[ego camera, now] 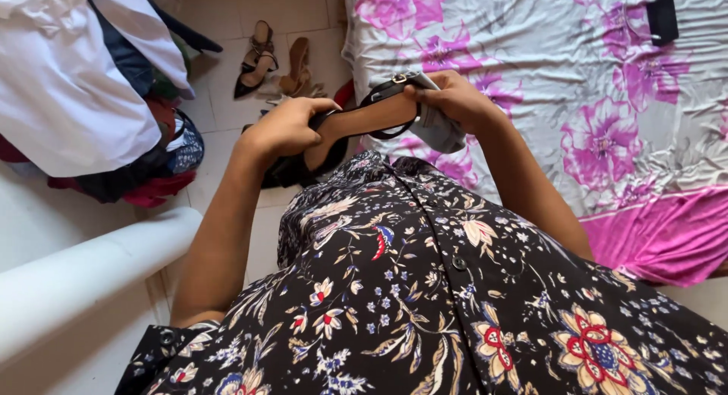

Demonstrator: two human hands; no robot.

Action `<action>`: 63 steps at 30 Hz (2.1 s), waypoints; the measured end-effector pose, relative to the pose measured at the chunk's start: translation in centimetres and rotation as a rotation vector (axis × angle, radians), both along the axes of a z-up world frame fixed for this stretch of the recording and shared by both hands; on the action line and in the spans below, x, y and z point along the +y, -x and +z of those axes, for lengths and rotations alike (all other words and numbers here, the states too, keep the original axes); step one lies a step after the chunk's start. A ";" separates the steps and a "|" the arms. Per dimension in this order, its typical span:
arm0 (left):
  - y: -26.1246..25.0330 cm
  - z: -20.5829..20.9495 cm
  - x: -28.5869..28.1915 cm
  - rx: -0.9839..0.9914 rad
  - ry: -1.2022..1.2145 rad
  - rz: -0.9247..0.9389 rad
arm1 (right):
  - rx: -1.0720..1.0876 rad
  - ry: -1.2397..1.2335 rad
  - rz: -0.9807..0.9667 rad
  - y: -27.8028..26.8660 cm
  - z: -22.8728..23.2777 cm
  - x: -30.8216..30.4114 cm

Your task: Cleaning several pairs of high-heeled shoes with a cloth and placing them in a wardrobe shelf.

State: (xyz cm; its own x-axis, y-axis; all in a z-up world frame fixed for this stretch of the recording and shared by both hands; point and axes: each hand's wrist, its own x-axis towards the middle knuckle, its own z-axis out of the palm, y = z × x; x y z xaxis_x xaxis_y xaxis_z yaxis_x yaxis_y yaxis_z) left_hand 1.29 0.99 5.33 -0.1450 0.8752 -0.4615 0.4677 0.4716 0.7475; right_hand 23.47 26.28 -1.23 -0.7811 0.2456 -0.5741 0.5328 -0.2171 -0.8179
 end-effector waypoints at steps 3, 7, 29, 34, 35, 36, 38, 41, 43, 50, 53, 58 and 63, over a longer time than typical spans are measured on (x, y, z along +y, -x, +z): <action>-0.8 3.2 -0.2 0.216 0.075 -0.012 | 0.144 0.322 0.052 -1.7 -4.0 1.2; -1.8 4.9 -0.7 0.252 0.018 -0.104 | 0.135 0.368 0.084 -1.9 -6.0 0.3; -3.8 -0.1 2.6 0.443 0.207 0.287 | 0.512 -1.136 0.084 2.1 2.3 -8.0; -4.5 0.2 1.9 0.550 0.057 0.295 | 0.541 -1.208 0.152 2.6 1.4 -7.0; -4.8 0.5 1.6 0.564 0.031 0.294 | 0.565 -1.200 0.171 2.7 1.0 -6.3; -5.2 0.7 1.6 0.572 0.001 0.289 | 0.581 -1.197 0.191 2.4 0.7 -5.6; -5.2 0.6 1.0 0.545 -0.019 0.296 | 0.660 -1.136 0.194 2.1 0.0 -4.0; -4.8 1.9 -0.3 0.510 -0.043 0.302 | 0.736 -1.035 0.168 1.3 -1.6 -1.4; -4.6 2.9 -0.9 0.498 -0.048 0.299 | 0.730 -0.997 0.139 0.9 -2.2 -0.5; -5.8 1.1 -0.5 0.687 -0.008 0.223 | 0.606 -1.094 0.217 1.9 0.7 -5.0; -6.0 0.1 -0.4 0.714 -0.015 0.255 | 0.571 -1.189 0.226 2.1 0.4 -5.9; -6.1 0.6 -1.8 0.715 -0.172 0.272 | 0.587 -1.305 0.199 1.9 -0.3 -4.2; -5.9 1.0 -2.9 0.601 -0.227 0.372 | 0.605 -0.847 -0.012 1.4 -3.2 -3.7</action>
State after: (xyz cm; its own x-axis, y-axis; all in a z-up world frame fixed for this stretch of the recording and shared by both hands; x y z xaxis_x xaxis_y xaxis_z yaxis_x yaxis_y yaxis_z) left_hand 7.16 -1.91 6.38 -0.6213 0.7832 -0.0225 0.6662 0.5432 0.5111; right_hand 22.12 22.63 -4.47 -0.8758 0.3951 0.2772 -0.0159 0.5503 -0.8348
